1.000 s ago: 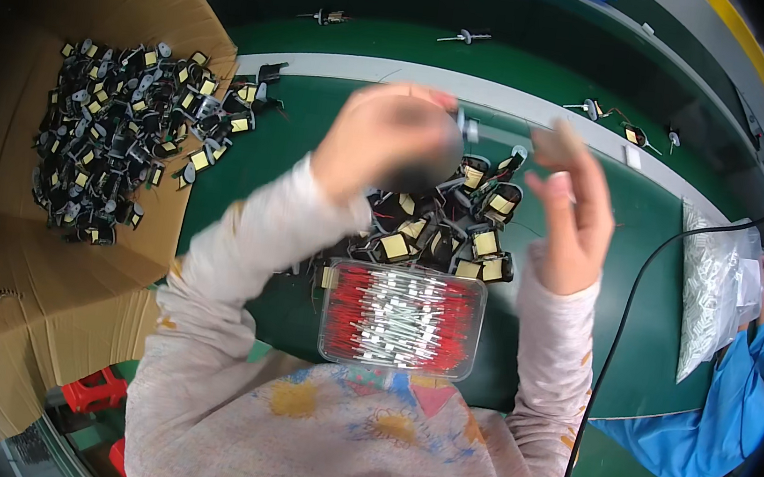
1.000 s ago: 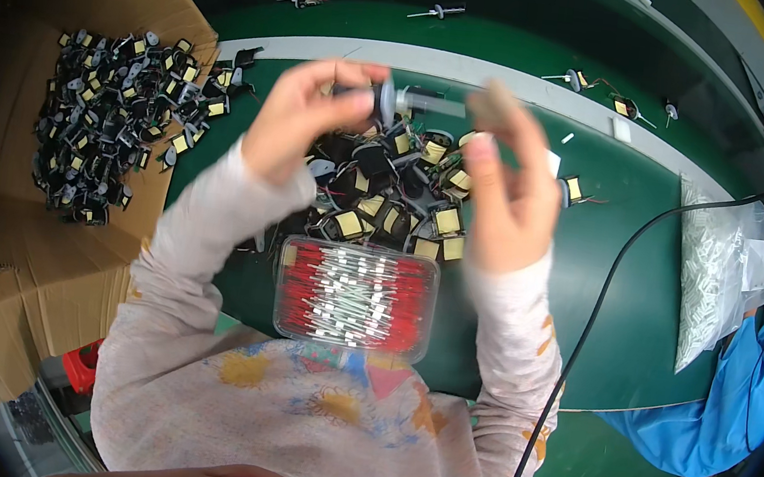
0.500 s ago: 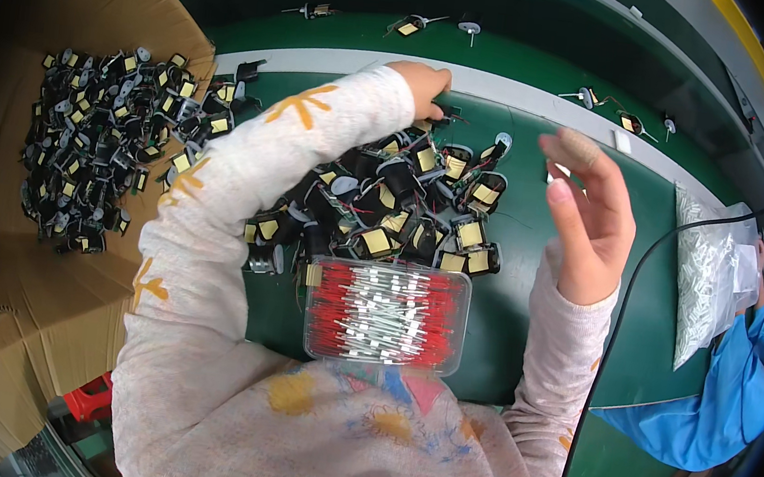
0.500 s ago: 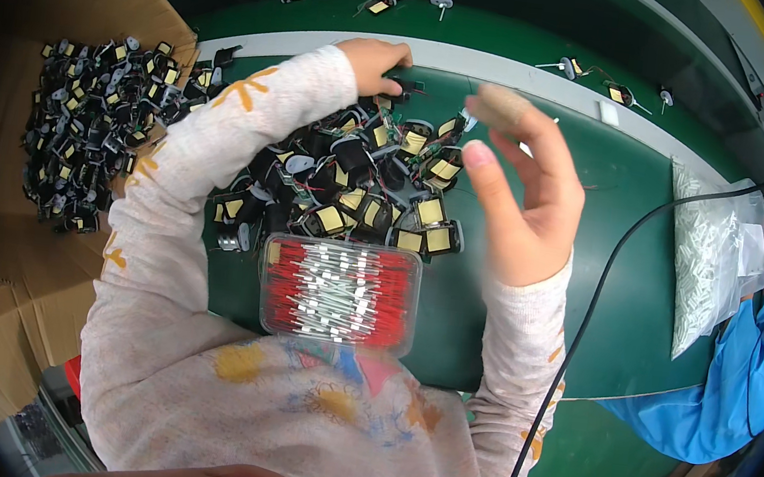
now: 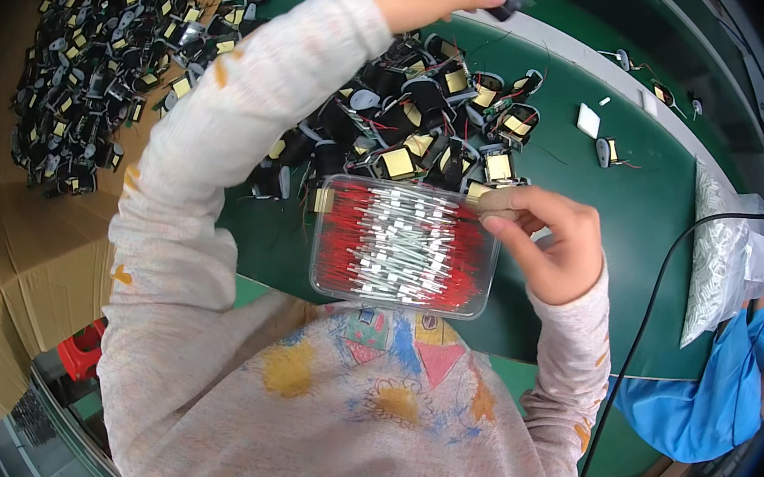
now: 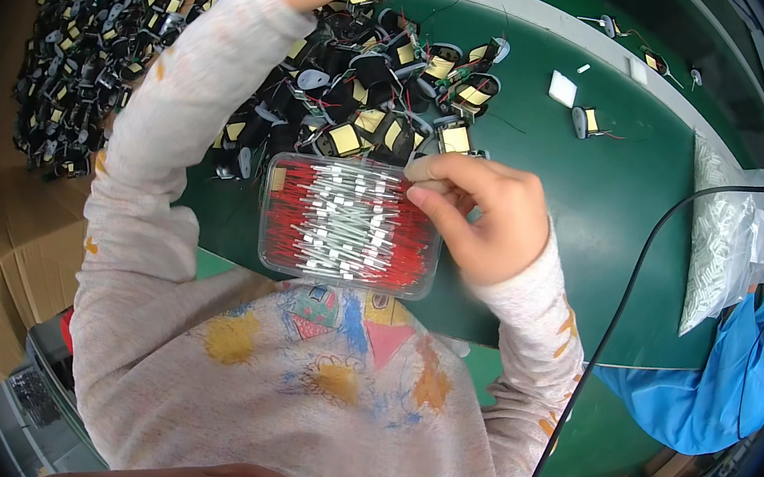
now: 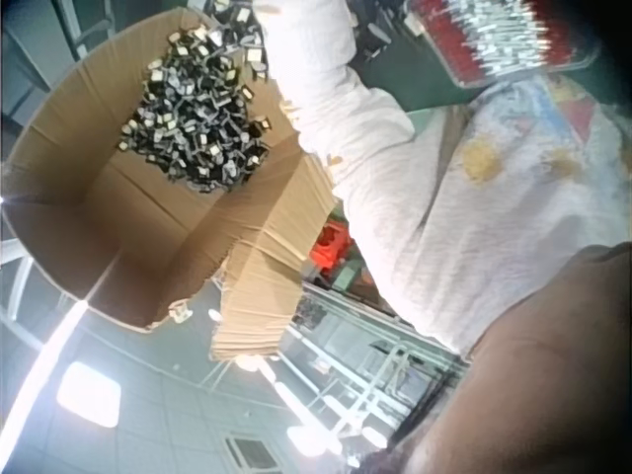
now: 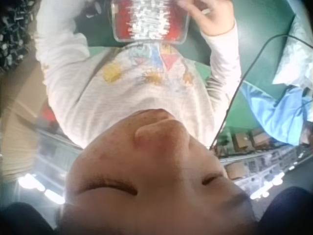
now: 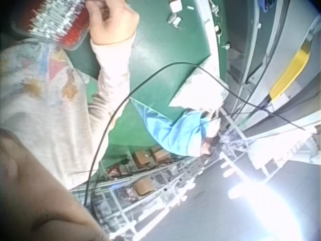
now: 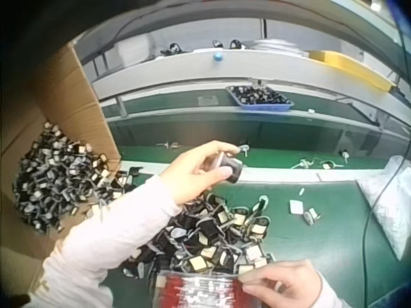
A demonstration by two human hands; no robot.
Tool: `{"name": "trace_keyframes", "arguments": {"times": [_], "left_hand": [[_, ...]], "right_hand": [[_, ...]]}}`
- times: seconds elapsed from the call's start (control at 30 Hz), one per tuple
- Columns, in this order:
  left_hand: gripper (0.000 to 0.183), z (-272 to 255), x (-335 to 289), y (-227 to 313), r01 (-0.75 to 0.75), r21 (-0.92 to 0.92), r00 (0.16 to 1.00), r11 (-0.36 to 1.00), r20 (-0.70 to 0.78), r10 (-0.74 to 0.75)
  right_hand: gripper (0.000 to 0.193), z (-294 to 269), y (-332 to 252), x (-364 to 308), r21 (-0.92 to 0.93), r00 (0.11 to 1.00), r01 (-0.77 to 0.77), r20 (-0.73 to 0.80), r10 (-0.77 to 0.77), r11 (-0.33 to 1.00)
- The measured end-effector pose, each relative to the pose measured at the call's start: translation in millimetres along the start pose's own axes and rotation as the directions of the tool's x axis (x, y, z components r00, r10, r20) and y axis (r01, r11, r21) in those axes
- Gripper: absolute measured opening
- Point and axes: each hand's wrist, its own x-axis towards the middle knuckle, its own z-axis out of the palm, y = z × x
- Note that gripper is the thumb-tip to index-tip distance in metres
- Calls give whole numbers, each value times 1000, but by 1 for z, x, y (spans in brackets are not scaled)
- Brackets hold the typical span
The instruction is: The person wires small black components with yellow tape to a central gray unit using a thin metal tool and handles components from a cardboard box and a plastic bin.
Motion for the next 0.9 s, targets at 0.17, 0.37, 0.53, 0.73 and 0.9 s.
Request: {"name": "trace_keyframes", "arguments": {"times": [0.17, 0.37, 0.53, 0.73, 0.9], "left_hand": [[36, 10, -68, 53, -146, -51, 976, 988, -171, 135], [33, 11, -110, 46, -84, -74, 977, 994, -204, 67], [36, 9, -117, 53, -184, -79, 969, 980, -185, 167], [37, 4, -118, 54, -133, -63, 974, 989, -194, 119], [46, -15, -123, 57, -179, -171, 981, 969, -104, 163]], "right_hand": [[17, 23, 13, 0, -267, 979, 203, 23, -205, 942], [29, 41, 5, -3, -509, 947, 318, 136, -290, 800], [30, 49, 3, 1, -592, 911, 400, 176, -373, 700], [29, 38, 2, 3, -533, 913, 408, 235, -333, 742], [39, 8, -10, 3, 433, 995, 85, -82, -55, 897]]}}
